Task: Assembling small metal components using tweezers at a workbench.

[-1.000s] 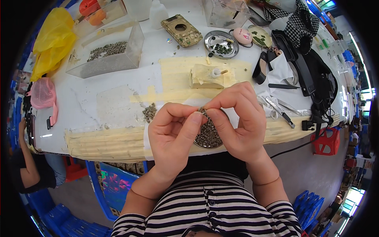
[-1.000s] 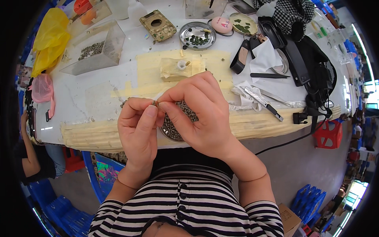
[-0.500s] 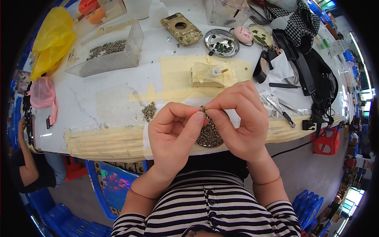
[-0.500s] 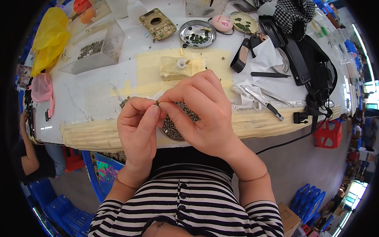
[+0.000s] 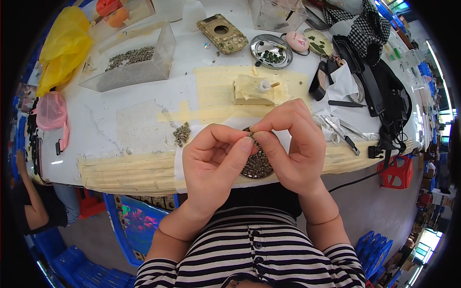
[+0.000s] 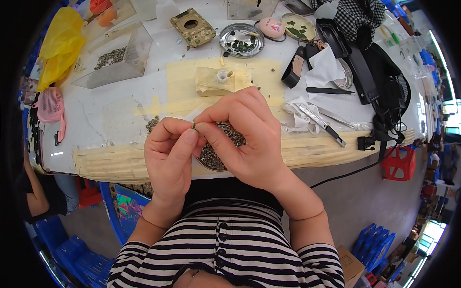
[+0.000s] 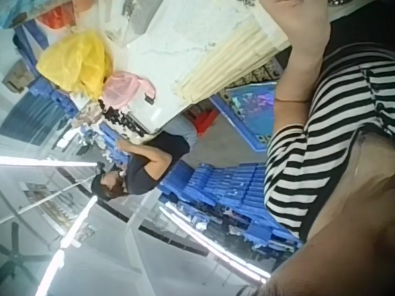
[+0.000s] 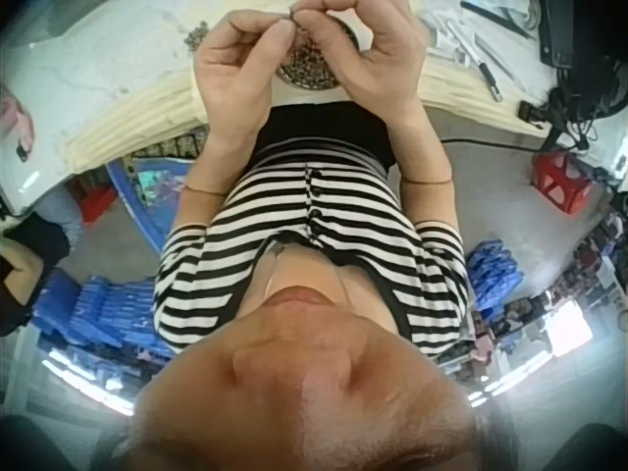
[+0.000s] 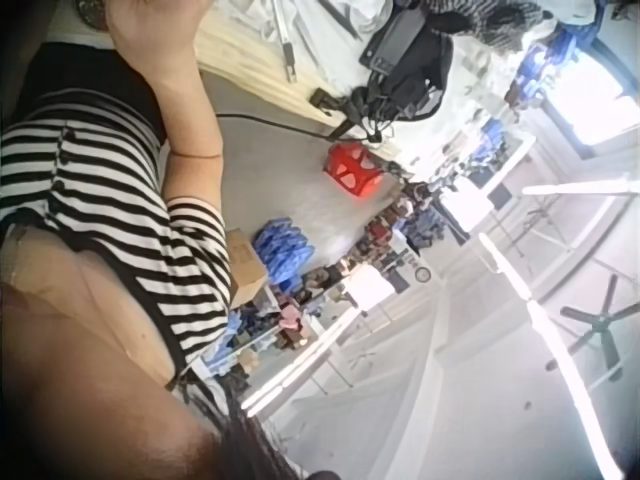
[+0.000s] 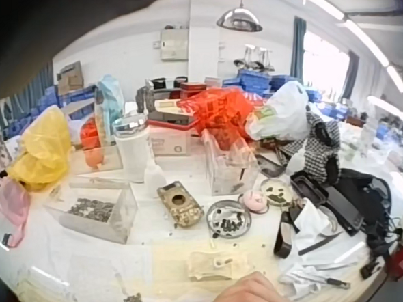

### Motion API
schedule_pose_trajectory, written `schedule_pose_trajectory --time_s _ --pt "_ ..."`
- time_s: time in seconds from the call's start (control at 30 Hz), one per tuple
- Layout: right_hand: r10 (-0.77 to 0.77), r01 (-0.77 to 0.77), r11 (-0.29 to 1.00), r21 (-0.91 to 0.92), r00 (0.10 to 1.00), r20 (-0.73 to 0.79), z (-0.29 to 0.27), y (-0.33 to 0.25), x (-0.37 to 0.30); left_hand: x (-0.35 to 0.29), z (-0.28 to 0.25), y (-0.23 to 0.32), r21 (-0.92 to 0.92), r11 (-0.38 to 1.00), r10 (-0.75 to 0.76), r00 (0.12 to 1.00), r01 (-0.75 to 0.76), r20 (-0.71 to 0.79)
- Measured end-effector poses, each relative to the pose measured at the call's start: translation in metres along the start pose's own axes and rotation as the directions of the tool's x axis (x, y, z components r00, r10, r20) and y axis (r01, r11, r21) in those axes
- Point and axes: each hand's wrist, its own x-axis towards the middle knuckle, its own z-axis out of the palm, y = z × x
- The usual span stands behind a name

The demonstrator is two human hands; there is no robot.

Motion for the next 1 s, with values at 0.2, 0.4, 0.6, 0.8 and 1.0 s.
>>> schedule_pose_trajectory --time_s 0.2,0.4,0.6,0.8,1.0 --pt "0.054 -0.05 0.992 0.117 0.998 -0.031 0.005 0.001 -0.005 0.0 0.0 0.002 -0.065 0.996 -0.067 0.998 0.068 0.015" --pt "0.203 -0.188 0.959 0.21 0.978 -0.051 0.012 -0.008 -0.009 0.001 0.0 0.003 -0.046 0.997 -0.059 0.998 0.06 0.017" --pt "0.134 -0.123 0.969 0.212 0.99 -0.039 0.014 -0.002 -0.011 0.0 -0.001 0.0 -0.054 0.998 -0.011 0.999 0.013 0.045" --pt "0.056 -0.048 0.987 0.156 0.997 -0.048 0.016 -0.002 -0.011 -0.004 0.003 0.001 0.09 0.989 0.117 0.993 -0.117 0.007" --pt "0.053 -0.044 0.988 0.149 0.997 -0.059 0.019 -0.004 -0.011 -0.005 0.001 0.0 0.288 0.935 0.212 0.977 -0.207 0.013"
